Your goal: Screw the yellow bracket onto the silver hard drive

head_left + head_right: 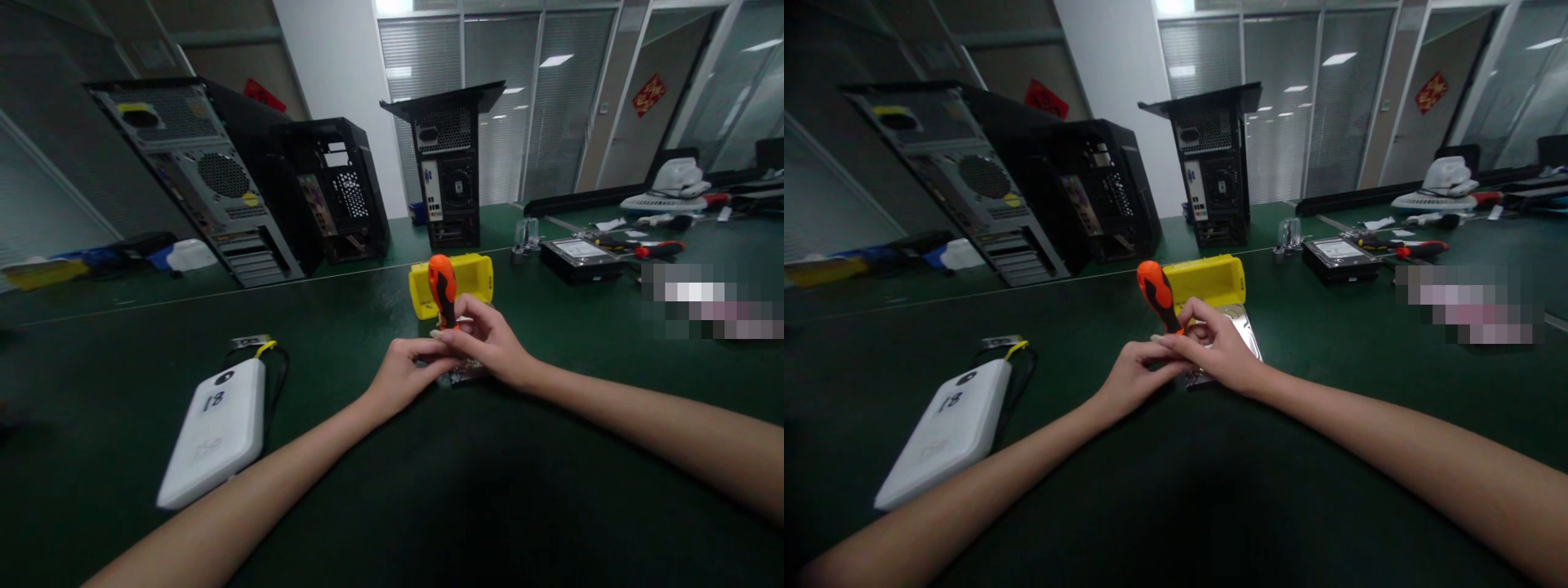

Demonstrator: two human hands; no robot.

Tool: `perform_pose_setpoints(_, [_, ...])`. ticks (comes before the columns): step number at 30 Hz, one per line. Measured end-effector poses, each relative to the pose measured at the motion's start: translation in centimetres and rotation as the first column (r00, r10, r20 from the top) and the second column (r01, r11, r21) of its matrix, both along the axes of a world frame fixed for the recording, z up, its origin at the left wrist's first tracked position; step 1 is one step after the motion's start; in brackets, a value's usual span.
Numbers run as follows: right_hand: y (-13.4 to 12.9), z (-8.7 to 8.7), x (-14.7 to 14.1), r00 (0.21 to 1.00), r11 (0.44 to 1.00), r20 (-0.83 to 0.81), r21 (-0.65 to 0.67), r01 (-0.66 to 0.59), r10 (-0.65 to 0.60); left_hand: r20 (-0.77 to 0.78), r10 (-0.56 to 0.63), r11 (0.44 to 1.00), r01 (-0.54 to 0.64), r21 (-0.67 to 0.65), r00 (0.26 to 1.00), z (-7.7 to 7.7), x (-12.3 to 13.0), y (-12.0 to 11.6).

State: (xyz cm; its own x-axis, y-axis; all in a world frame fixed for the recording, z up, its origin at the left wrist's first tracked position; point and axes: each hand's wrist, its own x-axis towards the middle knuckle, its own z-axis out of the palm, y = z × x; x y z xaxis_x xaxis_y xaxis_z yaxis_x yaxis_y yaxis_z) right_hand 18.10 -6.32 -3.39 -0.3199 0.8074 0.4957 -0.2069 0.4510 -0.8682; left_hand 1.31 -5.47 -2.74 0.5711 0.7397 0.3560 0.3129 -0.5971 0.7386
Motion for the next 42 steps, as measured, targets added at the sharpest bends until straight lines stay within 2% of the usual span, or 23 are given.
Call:
perform_pose_setpoints(7, [-0.1, 0.1, 0.1, 0.999, 0.998, 0.026, 0.061, 0.019, -0.02, 0.006, -0.008, 1.0, 0.008, -0.017, 1.0, -0.2, 0.0, 0.0])
perform_pose_setpoints(12, [-0.1, 0.1, 0.1, 0.992, 0.985, 0.094, 0.157, 0.073, -0.088, 0.009, 0.092, 0.992, -0.093, 0.087, 0.996, -0.8, -0.2, 0.3])
perform_pose_setpoints(16, [-0.1, 0.0, 0.0, 0.991, 0.985, 0.089, 0.152, 0.082, -0.096, 0.022, 0.143, 0.984, -0.144, 0.103, 0.99, -0.9, -0.3, 0.4])
perform_pose_setpoints(22, [0.1, -0.3, -0.1, 0.996, 0.991, 0.049, 0.113, 0.065, -0.071, 0.114, 0.064, 0.998, -0.064, -0.006, 0.991, -1.1, -0.2, 0.4])
perform_pose_setpoints(27, [0.0, -0.3, -0.1, 0.999, 0.994, 0.022, 0.098, 0.044, -0.046, 0.108, 0.045, 0.999, -0.044, -0.018, 0.993, -0.9, -0.2, 0.3])
perform_pose_setpoints(31, [-0.2, 0.1, 0.2, 0.997, 0.984, 0.08, 0.18, 0.009, -0.023, 0.089, 0.032, 0.999, -0.031, -0.019, 0.996, -0.5, -0.2, 0.2])
perform_pose_setpoints(35, [-0.4, 0.6, 0.4, 0.986, 0.964, 0.139, 0.26, 0.054, -0.093, 0.078, 0.028, 0.999, -0.026, -0.022, 0.997, -0.2, -0.1, 0.1])
perform_pose_setpoints(42, [-0.3, 0.7, 0.4, 0.982, 0.954, 0.143, 0.288, 0.079, -0.125, 0.084, 0.026, 1.0, -0.024, -0.02, 0.996, -0.4, 0.0, 0.1])
